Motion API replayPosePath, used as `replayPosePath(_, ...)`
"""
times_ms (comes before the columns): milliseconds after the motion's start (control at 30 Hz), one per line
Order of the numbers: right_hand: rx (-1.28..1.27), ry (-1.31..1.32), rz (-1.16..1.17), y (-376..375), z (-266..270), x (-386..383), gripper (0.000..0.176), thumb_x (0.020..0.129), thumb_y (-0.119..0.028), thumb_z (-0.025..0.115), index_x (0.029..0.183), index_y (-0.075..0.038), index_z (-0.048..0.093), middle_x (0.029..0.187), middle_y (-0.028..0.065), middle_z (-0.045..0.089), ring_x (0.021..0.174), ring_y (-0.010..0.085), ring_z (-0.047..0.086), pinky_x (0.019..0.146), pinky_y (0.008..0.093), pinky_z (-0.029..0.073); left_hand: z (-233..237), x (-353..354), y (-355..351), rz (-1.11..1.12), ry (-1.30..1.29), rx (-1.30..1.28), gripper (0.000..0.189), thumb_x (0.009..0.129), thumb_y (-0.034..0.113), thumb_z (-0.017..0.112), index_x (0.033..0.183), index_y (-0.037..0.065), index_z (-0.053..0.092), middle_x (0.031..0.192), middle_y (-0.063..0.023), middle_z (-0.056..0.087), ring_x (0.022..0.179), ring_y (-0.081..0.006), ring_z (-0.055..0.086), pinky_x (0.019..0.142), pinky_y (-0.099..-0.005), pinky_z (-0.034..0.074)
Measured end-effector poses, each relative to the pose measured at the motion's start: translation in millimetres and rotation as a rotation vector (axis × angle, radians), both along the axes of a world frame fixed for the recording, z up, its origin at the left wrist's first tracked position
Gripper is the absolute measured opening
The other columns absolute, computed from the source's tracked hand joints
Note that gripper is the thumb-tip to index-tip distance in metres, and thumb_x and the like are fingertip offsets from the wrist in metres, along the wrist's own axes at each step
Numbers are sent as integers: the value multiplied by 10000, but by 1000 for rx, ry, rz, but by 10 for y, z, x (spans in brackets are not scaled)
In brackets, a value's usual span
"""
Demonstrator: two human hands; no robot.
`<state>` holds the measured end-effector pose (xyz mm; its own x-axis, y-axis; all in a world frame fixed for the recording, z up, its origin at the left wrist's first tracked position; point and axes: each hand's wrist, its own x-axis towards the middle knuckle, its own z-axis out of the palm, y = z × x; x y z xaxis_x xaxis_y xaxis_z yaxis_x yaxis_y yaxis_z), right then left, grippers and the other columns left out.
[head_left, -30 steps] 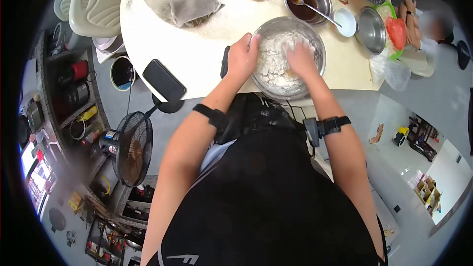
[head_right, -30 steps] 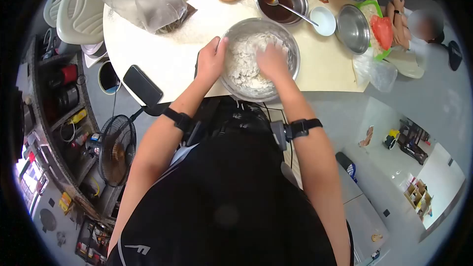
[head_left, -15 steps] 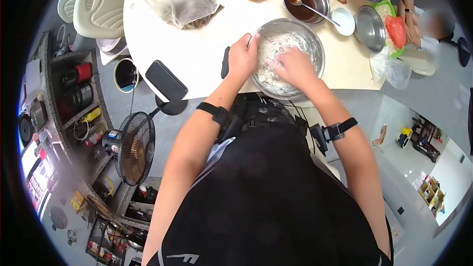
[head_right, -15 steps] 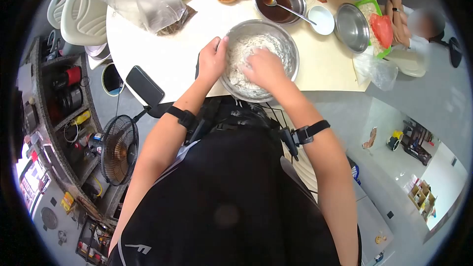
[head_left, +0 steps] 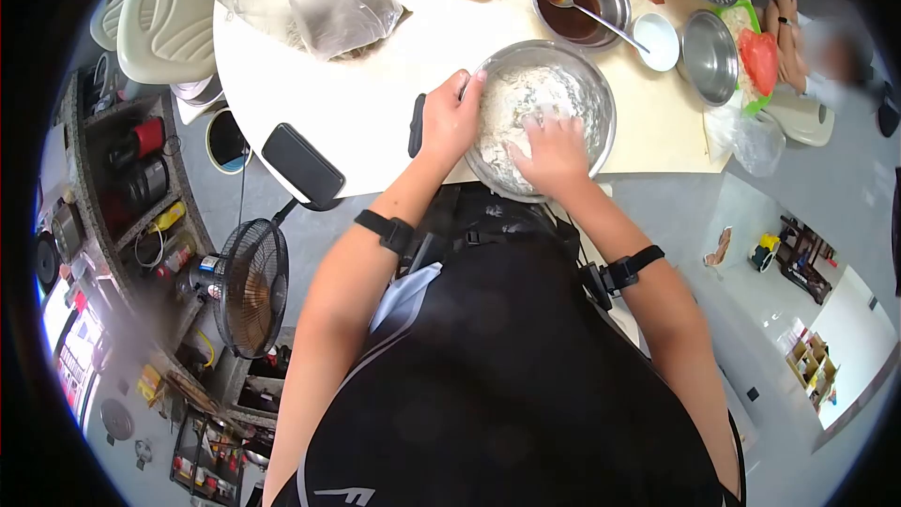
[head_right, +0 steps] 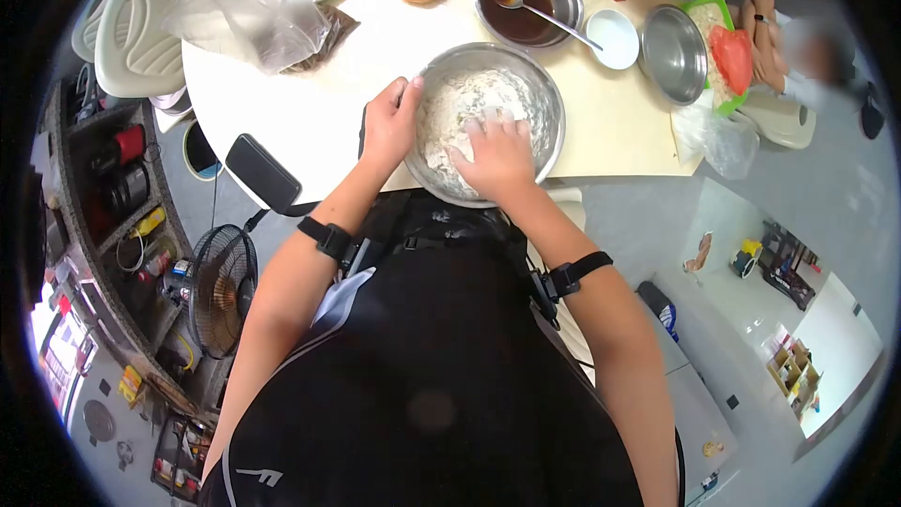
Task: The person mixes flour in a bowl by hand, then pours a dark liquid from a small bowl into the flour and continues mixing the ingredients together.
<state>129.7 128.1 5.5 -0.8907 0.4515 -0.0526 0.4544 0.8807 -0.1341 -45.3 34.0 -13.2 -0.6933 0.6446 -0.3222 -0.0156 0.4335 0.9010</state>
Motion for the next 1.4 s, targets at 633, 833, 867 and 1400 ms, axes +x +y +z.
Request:
replayPosePath(633, -373, -169, -612, 119, -170, -365, 577, 969, -384, 639, 1301, 88, 614, 1429, 365, 528, 1354, 514, 470, 1166, 618, 305, 59, -47, 70, -52, 31, -31, 438, 1048, 368, 594, 798, 10, 567, 697, -271, 560, 672, -482, 550, 646, -491, 462)
replayPosePath(833, -450, -70, -536, -147, -319, -867, 484, 952, -242, 598, 1276, 117, 613, 1472, 380, 487, 1392, 488, 468, 1172, 556, 349, 45, -16, 76, -43, 163, -41, 459, 1066, 355, 563, 774, 1, 545, 667, -242, 543, 618, -383, 530, 628, -468, 456)
replayPosePath(867, -447, -40, -509, -174, -318, -821, 407, 942, -221, 587, 1203, 86, 648, 1342, 345, 594, 1275, 475, 566, 1134, 538, 403, 44, -4, 73, -49, 168, -65, 456, 1062, 363, 563, 784, 1, 562, 692, -262, 573, 660, -435, 568, 640, -488, 466)
replayPosePath(1400, -311, -97, 461, 225, 272, -19, 258, 863, -276, 696, 1035, -85, 725, 891, 109, 679, 1000, 321, 639, 946, 476, 467, -9, 114, 111, -27, 164, -80, 462, 1051, 406, 574, 807, 15, 594, 724, -260, 600, 690, -466, 585, 661, -490, 476)
